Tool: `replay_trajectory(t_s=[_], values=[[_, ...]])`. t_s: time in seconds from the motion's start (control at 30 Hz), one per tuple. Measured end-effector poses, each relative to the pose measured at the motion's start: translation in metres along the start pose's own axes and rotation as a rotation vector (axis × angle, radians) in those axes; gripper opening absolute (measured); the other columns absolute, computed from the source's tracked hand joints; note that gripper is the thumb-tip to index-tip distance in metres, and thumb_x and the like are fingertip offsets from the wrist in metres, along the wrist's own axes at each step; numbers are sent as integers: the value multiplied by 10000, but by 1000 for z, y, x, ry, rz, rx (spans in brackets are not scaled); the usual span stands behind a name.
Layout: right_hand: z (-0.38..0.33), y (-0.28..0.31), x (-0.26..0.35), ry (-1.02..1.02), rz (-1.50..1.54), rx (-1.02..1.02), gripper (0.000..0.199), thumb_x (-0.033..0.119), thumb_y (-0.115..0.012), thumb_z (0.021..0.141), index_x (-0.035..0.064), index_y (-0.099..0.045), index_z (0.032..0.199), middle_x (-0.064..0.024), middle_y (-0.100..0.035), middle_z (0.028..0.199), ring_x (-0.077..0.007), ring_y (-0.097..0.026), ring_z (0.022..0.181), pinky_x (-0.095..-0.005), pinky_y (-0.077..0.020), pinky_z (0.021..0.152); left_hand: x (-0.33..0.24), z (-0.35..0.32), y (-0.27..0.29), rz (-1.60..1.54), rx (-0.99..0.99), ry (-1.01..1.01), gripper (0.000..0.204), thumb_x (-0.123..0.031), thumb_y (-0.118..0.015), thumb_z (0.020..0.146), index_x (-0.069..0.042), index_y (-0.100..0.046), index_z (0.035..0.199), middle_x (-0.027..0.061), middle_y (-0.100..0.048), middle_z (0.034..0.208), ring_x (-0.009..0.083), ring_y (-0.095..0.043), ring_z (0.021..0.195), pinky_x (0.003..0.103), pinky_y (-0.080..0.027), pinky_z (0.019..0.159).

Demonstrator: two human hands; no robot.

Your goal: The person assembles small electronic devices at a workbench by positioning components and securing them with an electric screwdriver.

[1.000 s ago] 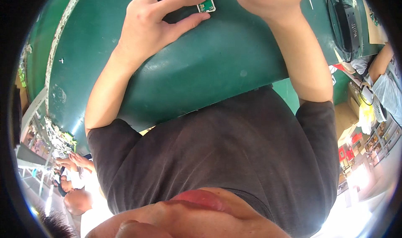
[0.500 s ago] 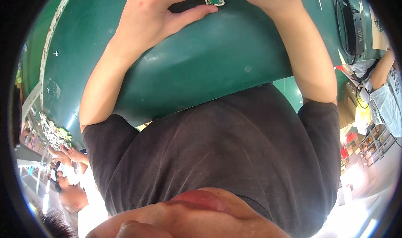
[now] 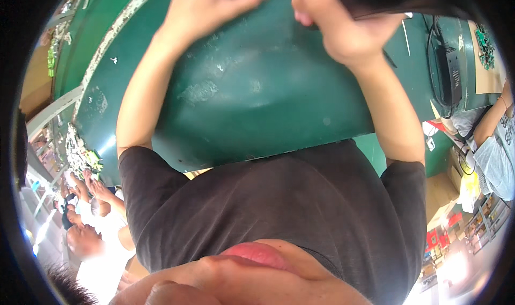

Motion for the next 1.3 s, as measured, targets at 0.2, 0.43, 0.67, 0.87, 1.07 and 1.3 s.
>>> replay_trajectory(t_s=[0.2,0.43,0.67,0.87,1.07,1.3], values=[[2,-16,-7,161,42,304,579,-98,-567,912,47,-312,1411,-92,-554,681,-169,-520,551,-314,-460,538,98,29,64,493,-522,144,432,-30,-694,839,-75,-602,1259,323,-437,1494,475,-410,1403,493,-339,1185],[0,-12,-11,156,14,304,552,-107,-572,906,52,-329,1376,-81,-571,699,-148,-518,558,-295,-458,537,108,19,44,351,-332,276,321,-73,-687,838,-54,-639,1155,232,-554,1360,417,-507,1292,462,-409,1111],[0,-20,-2,229,-63,327,457,-78,-628,905,-21,-424,1310,-54,-584,716,-138,-543,583,-284,-455,548,87,27,43,127,-377,287,140,-34,-665,924,-2,-676,1060,146,-717,901,220,-718,823,342,-576,794],[2,-14,-7,196,-87,295,282,-33,-708,889,-11,-585,1142,-15,-641,765,-95,-602,672,-287,-503,685,59,38,12,-497,-238,122,186,-142,-746,931,-16,-702,1061,80,-732,904,144,-693,826,300,-558,769],[2,-12,-22,84,138,229,341,-4,-727,896,20,-576,1201,-10,-651,889,-66,-617,783,-254,-522,724,24,30,-15,5,-66,-128,141,-112,-651,997,-10,-725,1060,114,-754,968,250,-733,877,332,-557,809],[1,-20,-15,139,-405,260,576,81,-773,837,-2,-479,1326,-120,-696,897,-206,-723,809,-329,-563,752,-7,26,-11,-109,-131,-413,530,-462,-536,1043,31,-674,1182,206,-704,1167,362,-684,1093,419,-513,964]])
Point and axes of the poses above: each hand's wrist, its own z-axis towards the middle knuckle, its own y-axis out of the back of the hand, x = y × z, the point moved 10 cm from there along z, towards the middle knuckle
